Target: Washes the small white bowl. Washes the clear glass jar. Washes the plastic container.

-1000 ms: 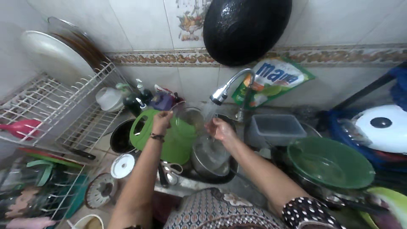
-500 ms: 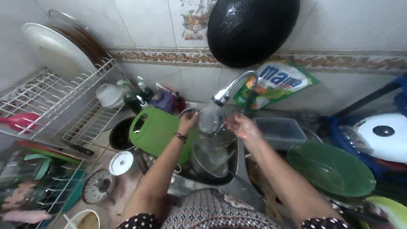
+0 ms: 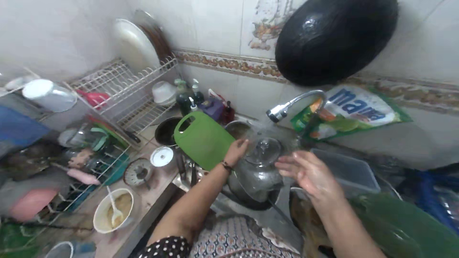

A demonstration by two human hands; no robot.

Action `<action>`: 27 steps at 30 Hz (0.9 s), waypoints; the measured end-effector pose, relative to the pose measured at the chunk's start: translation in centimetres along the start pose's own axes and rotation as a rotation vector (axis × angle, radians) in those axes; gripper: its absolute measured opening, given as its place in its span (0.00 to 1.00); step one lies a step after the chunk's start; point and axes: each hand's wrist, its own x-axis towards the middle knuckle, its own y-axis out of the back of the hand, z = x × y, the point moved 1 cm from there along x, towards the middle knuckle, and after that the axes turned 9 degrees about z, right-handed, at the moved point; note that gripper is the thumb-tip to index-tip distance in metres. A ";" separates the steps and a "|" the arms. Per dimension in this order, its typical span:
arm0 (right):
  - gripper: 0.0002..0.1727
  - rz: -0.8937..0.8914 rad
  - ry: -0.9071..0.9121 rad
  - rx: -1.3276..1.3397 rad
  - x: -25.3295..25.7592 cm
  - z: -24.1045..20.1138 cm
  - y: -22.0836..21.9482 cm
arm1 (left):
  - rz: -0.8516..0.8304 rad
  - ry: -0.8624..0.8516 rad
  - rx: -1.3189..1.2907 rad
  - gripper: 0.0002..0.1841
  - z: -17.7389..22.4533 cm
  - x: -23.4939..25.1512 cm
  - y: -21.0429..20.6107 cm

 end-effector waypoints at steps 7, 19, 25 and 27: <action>0.10 -0.169 0.141 -0.256 -3.9 -1.1 -1.3 | 0.135 0.049 -0.176 0.22 -1.1 -2.8 1.2; 0.09 -0.321 0.284 -0.390 -4.1 -5.7 -8.6 | 0.150 0.046 -0.320 0.21 -2.9 -3.3 6.5; 0.09 -0.309 0.407 -0.474 -2.6 -10.9 -14.9 | -0.118 -0.240 0.221 0.20 -4.2 -3.6 9.3; 0.07 -0.311 0.493 -0.461 -1.5 -12.5 -17.6 | -0.201 -0.394 0.405 0.18 -4.5 -4.3 10.1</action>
